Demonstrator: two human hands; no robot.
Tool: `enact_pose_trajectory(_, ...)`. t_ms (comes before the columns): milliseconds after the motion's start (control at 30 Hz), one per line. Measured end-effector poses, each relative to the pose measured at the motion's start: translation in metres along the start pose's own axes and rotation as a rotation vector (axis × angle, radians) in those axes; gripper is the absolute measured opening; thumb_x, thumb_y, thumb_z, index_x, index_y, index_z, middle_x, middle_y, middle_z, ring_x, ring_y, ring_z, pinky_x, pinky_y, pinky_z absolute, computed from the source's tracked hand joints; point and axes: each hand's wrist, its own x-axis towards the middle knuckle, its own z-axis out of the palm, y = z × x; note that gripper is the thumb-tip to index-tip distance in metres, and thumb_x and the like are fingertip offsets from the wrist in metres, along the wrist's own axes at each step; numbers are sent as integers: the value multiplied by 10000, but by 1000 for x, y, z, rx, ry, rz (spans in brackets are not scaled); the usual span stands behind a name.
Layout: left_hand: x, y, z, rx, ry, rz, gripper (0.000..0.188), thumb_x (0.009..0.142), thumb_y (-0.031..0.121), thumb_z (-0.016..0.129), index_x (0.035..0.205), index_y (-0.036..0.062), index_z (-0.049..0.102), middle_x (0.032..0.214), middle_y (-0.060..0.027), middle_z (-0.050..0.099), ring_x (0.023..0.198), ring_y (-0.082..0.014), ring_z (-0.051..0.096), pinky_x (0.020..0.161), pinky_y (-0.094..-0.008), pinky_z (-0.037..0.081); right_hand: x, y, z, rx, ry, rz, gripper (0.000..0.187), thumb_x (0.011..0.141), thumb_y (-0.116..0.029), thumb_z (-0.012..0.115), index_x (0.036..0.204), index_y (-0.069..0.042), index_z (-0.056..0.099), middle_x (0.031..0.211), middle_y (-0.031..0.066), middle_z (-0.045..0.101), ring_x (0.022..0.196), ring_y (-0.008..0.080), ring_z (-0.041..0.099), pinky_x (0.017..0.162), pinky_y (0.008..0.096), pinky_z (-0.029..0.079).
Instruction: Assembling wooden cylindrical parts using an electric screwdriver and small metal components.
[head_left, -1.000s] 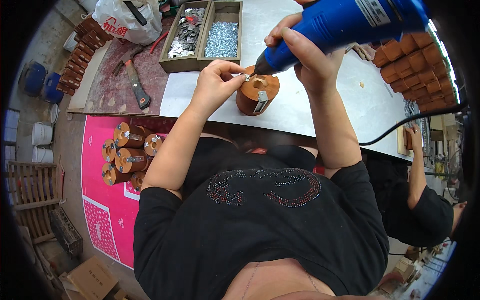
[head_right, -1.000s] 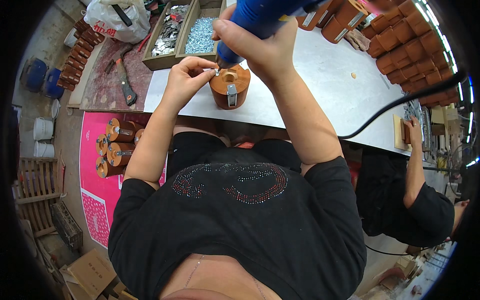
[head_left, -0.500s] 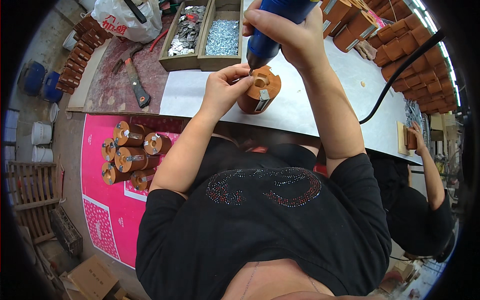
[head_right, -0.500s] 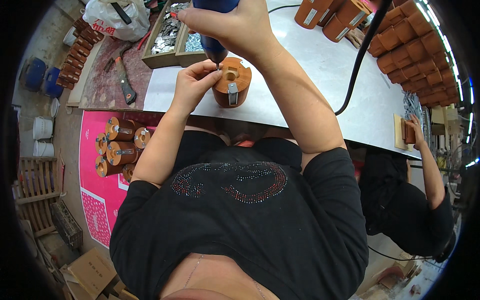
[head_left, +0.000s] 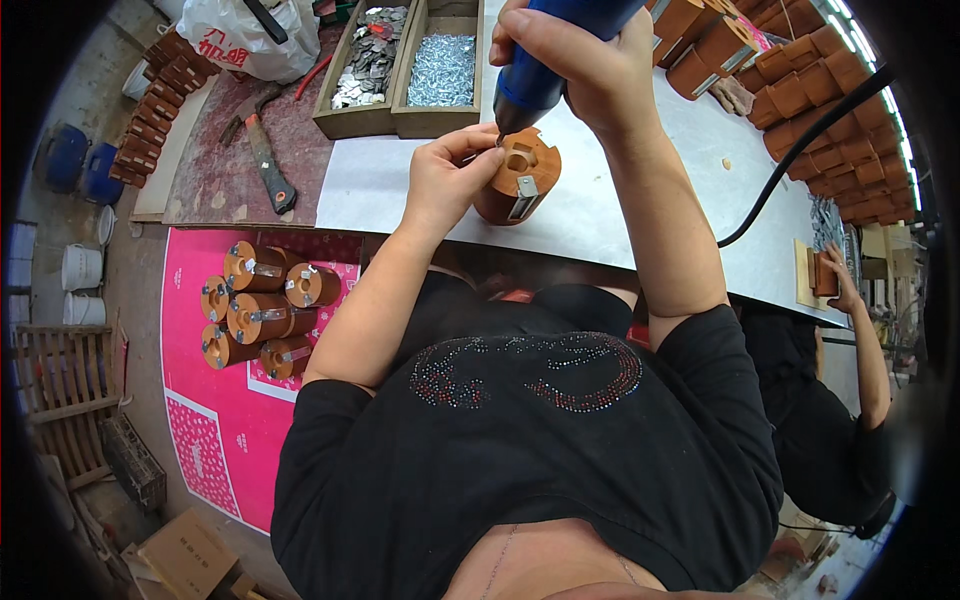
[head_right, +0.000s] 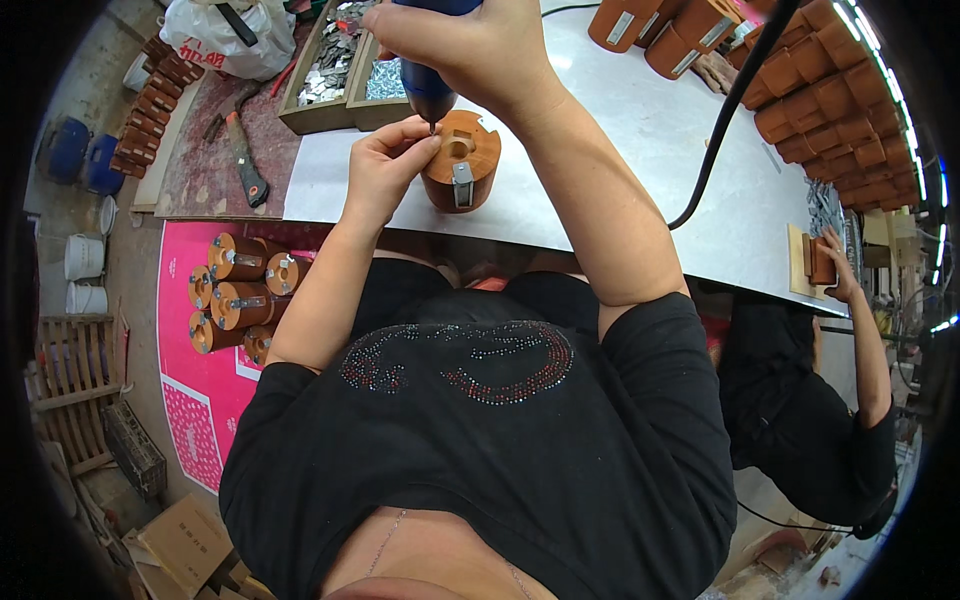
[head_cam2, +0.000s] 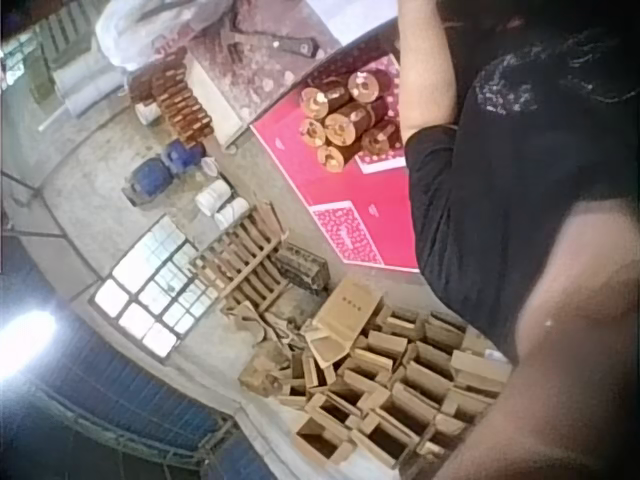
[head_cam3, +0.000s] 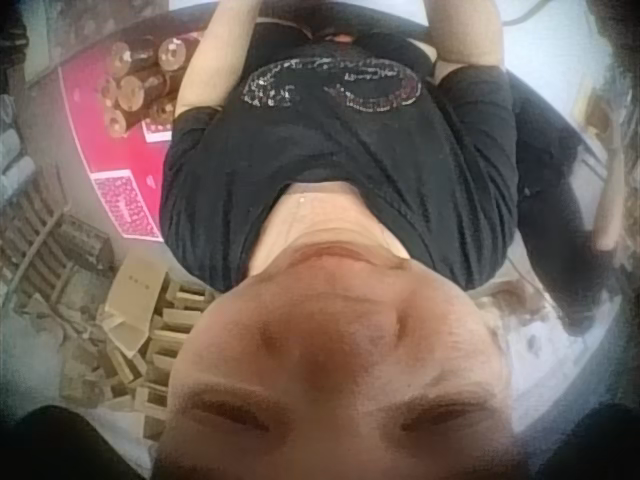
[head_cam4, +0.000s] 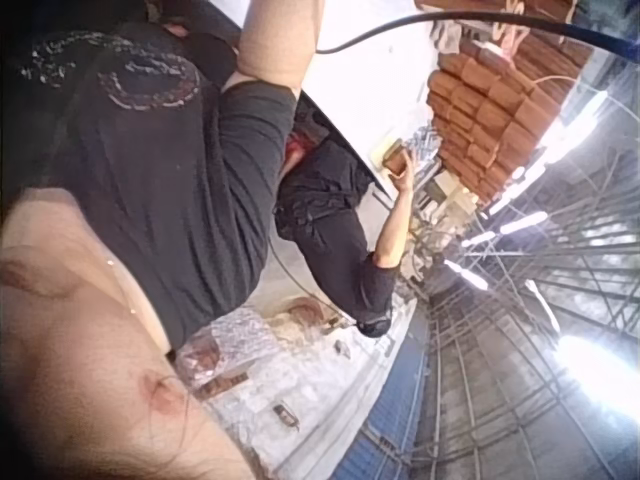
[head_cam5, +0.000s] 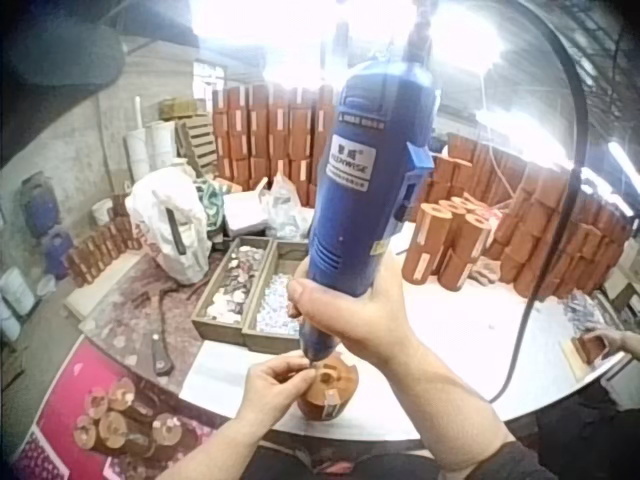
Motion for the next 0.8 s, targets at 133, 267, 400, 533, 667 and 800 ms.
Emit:
enact_pose_trajectory(133,0,-3,-1,69,18,30,178,741,44,622,886,-59,609,1018,-133,591,822,-109,573,724,-230,466,-1,1,0,4,-3,1,210,660,-126,675,781,-9,549,663,64,582,579,121,566,550,241,459)
enact_pose_trajectory(267,-1,-1,0,-23,14,-7,184,743,44,623,900,-50,607,950,-113,610,807,-108,578,698,-227,474,-2,0,0,-32,-9,21,209,663,-134,674,776,-10,549,655,60,578,569,117,561,540,235,454)
enact_pose_trajectory(400,-5,7,3,-58,4,-125,189,742,36,623,915,-39,605,864,-82,620,775,-97,580,662,-221,479,-1,4,-1,12,-26,-4,210,665,-140,676,774,-11,550,643,55,574,548,113,554,520,230,448)
enact_pose_trajectory(533,-6,2,0,30,-28,-60,224,710,57,653,917,-15,603,782,-47,607,713,-81,565,636,-209,466,-7,-11,2,19,-55,84,202,658,-117,678,759,-1,547,629,61,568,521,112,544,494,229,442)
enact_pose_trajectory(667,-6,-3,4,38,-9,7,251,672,66,668,907,2,605,777,-34,593,704,-80,548,651,-209,454,-5,-3,-4,65,-76,109,240,647,-80,673,807,14,522,639,72,562,528,120,547,498,235,452)
enact_pose_trajectory(800,-8,-2,7,89,-1,-31,281,678,45,648,950,2,590,856,-50,589,758,-79,544,692,-213,450,-4,3,-2,116,-19,-37,321,640,-60,665,890,22,482,666,78,559,548,130,553,508,241,460)
